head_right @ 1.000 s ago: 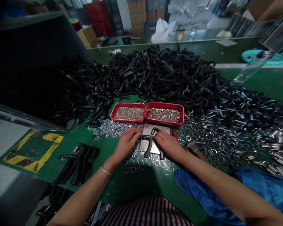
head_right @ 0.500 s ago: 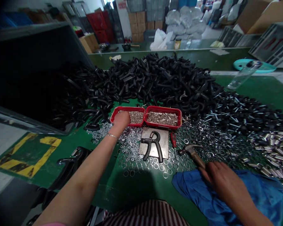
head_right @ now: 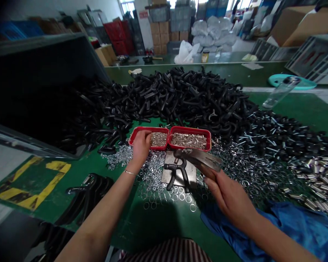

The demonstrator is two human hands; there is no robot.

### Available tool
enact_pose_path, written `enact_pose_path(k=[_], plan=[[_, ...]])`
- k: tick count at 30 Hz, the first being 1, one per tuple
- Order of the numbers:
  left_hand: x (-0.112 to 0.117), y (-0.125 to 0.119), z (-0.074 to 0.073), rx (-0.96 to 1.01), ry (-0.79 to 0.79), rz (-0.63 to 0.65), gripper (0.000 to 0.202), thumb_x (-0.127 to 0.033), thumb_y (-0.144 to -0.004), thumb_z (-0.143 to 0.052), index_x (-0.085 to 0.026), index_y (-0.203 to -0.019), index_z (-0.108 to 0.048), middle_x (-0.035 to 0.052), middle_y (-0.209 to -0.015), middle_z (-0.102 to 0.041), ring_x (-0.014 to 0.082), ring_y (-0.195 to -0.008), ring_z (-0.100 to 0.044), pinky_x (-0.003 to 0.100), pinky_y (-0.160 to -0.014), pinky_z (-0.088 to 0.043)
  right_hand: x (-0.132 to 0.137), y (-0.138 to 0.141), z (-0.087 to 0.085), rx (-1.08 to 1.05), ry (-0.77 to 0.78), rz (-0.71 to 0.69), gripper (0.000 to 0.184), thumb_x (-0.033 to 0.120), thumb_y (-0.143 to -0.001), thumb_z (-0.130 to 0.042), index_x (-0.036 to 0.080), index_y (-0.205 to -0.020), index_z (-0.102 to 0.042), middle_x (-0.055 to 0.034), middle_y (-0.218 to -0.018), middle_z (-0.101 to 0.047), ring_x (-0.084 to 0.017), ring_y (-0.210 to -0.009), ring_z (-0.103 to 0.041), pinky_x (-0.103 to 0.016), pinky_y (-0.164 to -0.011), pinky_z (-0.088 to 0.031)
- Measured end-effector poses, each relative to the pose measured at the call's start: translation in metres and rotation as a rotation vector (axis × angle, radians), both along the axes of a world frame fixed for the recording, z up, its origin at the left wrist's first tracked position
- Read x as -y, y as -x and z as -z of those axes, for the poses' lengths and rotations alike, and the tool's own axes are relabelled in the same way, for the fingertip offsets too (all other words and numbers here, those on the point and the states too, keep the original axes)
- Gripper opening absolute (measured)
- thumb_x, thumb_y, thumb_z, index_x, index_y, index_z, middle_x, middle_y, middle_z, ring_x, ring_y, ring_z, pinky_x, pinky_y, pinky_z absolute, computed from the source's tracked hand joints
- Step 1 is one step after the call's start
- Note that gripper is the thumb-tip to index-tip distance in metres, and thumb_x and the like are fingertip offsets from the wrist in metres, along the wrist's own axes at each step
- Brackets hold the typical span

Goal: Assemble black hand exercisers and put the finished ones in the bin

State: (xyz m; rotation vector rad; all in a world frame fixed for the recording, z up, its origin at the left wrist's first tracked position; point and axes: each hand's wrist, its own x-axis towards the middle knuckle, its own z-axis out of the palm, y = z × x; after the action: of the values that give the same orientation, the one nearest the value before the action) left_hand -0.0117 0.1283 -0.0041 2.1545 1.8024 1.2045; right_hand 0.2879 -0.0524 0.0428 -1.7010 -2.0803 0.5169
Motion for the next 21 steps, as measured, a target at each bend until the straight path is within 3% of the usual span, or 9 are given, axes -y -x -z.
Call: enact_pose_path(k=[5,10,13,15,18,21], plan=[[0.044,-0.010,-0.005,0.184,0.043,0.189,0.009,-0.018,-0.096,-0.053,-0.018,-0.099,-0.061,0.0061,-0.097,-0.066,0.0193,-0.095,-0.062,0.037,-0.089,-0.050,-0.017,0.016,0.011,0.082,0.206,-0.175,0.031,0.046,-0.101,-0.035,0.022,-0.096,-0.055,-0.0078,-0.080,-0.071,-0.024,-0.068,-0.069,-0.032,-0.061,-0.049],[0.076,-0.010,-0.003,0.391,0.253,0.297,0.009,-0.020,-0.092,-0.060,-0.020,-0.100,-0.064,0.0047,-0.097,-0.069,0.0169,-0.088,-0.066,0.035,-0.084,-0.054,-0.018,0.014,0.009,-0.017,0.136,-0.039,0.032,0.049,-0.100,-0.034,0.023,-0.097,-0.052,-0.0059,-0.075,-0.067,-0.022,-0.064,-0.064,-0.030,-0.059,-0.047],[0.076,-0.017,0.000,0.590,0.437,0.368,0.012,-0.022,-0.087,-0.065,-0.019,-0.099,-0.064,0.0038,-0.091,-0.071,0.0151,-0.077,-0.068,0.031,-0.075,-0.056,-0.024,0.009,0.018,-0.042,0.269,-0.074,0.034,0.052,-0.097,-0.042,0.022,-0.094,-0.056,-0.0050,-0.073,-0.066,-0.021,-0.062,-0.062,-0.031,-0.058,-0.046],[0.072,-0.025,0.002,0.622,0.524,0.406,0.010,-0.022,-0.086,-0.066,-0.018,-0.095,-0.064,0.0027,-0.085,-0.071,0.0142,-0.070,-0.068,0.029,-0.068,-0.056,-0.025,0.004,0.024,-0.175,0.408,-0.094,0.036,0.054,-0.098,-0.042,0.022,-0.092,-0.057,-0.0021,-0.069,-0.063,-0.018,-0.059,-0.059,-0.028,-0.054,-0.044],[0.064,-0.039,0.009,0.499,0.536,0.450,0.006,-0.021,-0.089,-0.062,-0.018,-0.092,-0.067,0.0018,-0.082,-0.071,0.0133,-0.066,-0.065,0.028,-0.067,-0.054,-0.018,-0.002,0.029,-0.405,0.484,0.028,0.041,0.059,-0.097,-0.041,0.022,-0.082,-0.053,0.0017,-0.062,-0.054,-0.013,-0.050,-0.049,-0.023,-0.044,-0.037],[0.057,-0.053,0.016,0.309,0.435,0.446,0.009,-0.019,-0.091,-0.060,-0.018,-0.091,-0.069,0.0042,-0.090,-0.071,0.0161,-0.080,-0.066,0.031,-0.079,-0.053,-0.004,-0.004,0.034,-0.573,0.480,0.225,0.044,0.062,-0.095,-0.044,0.022,-0.077,-0.049,0.0051,-0.058,-0.046,-0.009,-0.042,-0.041,-0.021,-0.036,-0.029]])
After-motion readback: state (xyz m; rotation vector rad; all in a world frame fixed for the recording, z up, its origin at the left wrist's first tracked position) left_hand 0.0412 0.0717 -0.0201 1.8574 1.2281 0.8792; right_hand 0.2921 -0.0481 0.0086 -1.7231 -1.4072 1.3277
